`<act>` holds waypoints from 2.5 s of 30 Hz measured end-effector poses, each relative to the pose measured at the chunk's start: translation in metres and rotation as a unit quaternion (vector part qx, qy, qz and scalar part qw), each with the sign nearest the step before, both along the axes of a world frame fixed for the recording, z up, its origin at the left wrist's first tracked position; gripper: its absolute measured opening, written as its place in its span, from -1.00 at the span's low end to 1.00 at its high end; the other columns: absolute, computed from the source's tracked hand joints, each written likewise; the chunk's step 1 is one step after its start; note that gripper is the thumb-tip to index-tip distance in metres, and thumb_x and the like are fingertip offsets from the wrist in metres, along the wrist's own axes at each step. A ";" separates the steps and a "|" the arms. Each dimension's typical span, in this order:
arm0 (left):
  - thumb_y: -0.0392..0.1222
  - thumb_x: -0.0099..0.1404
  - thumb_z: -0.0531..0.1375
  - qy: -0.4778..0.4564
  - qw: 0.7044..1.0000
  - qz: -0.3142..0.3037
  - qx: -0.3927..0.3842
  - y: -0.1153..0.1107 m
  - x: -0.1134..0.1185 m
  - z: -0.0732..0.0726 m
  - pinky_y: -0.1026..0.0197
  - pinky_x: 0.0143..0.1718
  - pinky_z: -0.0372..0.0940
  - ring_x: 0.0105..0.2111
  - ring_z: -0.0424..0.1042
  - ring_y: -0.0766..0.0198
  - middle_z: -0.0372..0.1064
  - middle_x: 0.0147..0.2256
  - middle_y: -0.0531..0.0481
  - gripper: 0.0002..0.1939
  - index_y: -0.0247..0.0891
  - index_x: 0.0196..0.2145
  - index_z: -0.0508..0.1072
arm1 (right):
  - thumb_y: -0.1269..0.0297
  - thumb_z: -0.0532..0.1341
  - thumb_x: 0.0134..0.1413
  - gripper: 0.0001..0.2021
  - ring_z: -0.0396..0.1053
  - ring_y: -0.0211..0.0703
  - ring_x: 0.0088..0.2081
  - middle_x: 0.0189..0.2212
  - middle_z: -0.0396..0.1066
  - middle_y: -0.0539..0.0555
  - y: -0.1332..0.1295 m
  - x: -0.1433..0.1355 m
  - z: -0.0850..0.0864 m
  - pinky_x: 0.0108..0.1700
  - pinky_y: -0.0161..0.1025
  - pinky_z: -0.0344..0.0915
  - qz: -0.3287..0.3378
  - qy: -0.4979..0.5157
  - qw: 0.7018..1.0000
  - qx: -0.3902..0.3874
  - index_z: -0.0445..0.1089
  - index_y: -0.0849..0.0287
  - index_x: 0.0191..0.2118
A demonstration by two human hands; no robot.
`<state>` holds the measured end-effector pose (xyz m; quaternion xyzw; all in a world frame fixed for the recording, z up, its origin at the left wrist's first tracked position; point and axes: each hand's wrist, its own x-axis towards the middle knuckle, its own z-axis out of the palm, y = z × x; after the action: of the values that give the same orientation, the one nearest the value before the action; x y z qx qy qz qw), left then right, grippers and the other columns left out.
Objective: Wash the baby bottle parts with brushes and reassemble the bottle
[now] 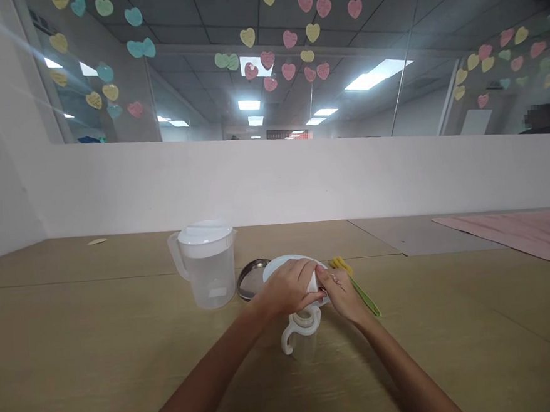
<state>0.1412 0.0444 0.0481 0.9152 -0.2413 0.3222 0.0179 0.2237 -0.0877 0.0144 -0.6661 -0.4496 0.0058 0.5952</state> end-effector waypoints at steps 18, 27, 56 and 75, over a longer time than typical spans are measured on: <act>0.17 0.22 0.00 0.067 0.696 -0.178 -0.692 -0.008 0.001 0.007 0.27 -0.45 0.20 -0.58 0.28 0.36 0.29 -0.55 0.06 -0.59 -0.28 -0.32 0.28 | -0.12 0.00 0.09 -0.40 0.33 -0.20 -0.57 -0.74 0.26 0.03 -0.015 0.008 0.013 -0.43 -0.25 0.28 0.169 0.207 0.942 0.205 0.18 0.16 -0.81; 0.05 0.13 0.14 0.189 0.896 0.106 -0.387 0.026 0.004 0.000 0.24 -0.30 0.18 -0.32 0.31 0.23 0.35 -0.32 0.03 -0.65 -0.21 -0.20 0.32 | -0.14 0.03 0.03 -0.52 0.35 -0.13 -0.43 -0.49 0.41 0.10 -0.014 0.064 -0.019 -0.32 -0.22 0.27 -0.151 0.001 0.989 0.003 0.38 0.20 -0.51; -0.07 0.24 0.02 0.235 0.942 0.221 -0.094 0.038 0.021 -0.045 0.07 -0.03 0.10 -0.21 0.41 0.11 0.49 -0.35 -0.13 -0.68 -0.26 -0.33 0.50 | 0.22 0.10 -0.05 -0.81 0.00 0.02 0.14 0.06 0.13 0.15 0.000 0.067 -0.050 0.11 -0.08 -0.06 -0.221 -0.205 0.896 -0.327 0.35 0.14 -0.29; -0.03 0.18 0.05 -0.213 0.854 0.260 -0.397 0.099 -0.052 0.078 0.28 -0.28 0.25 -0.34 0.38 0.27 0.43 -0.36 0.02 -0.70 -0.26 -0.29 0.45 | 0.22 0.10 -0.03 -0.79 0.06 0.01 0.10 0.03 0.17 0.16 0.002 0.070 -0.054 0.05 -0.10 0.02 -0.213 -0.203 0.900 -0.321 0.36 0.16 -0.28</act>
<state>0.0888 0.1437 0.1264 0.7686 0.1558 0.5704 0.2441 0.2940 -0.0854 -0.0401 -0.8875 -0.3819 -0.1128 0.2318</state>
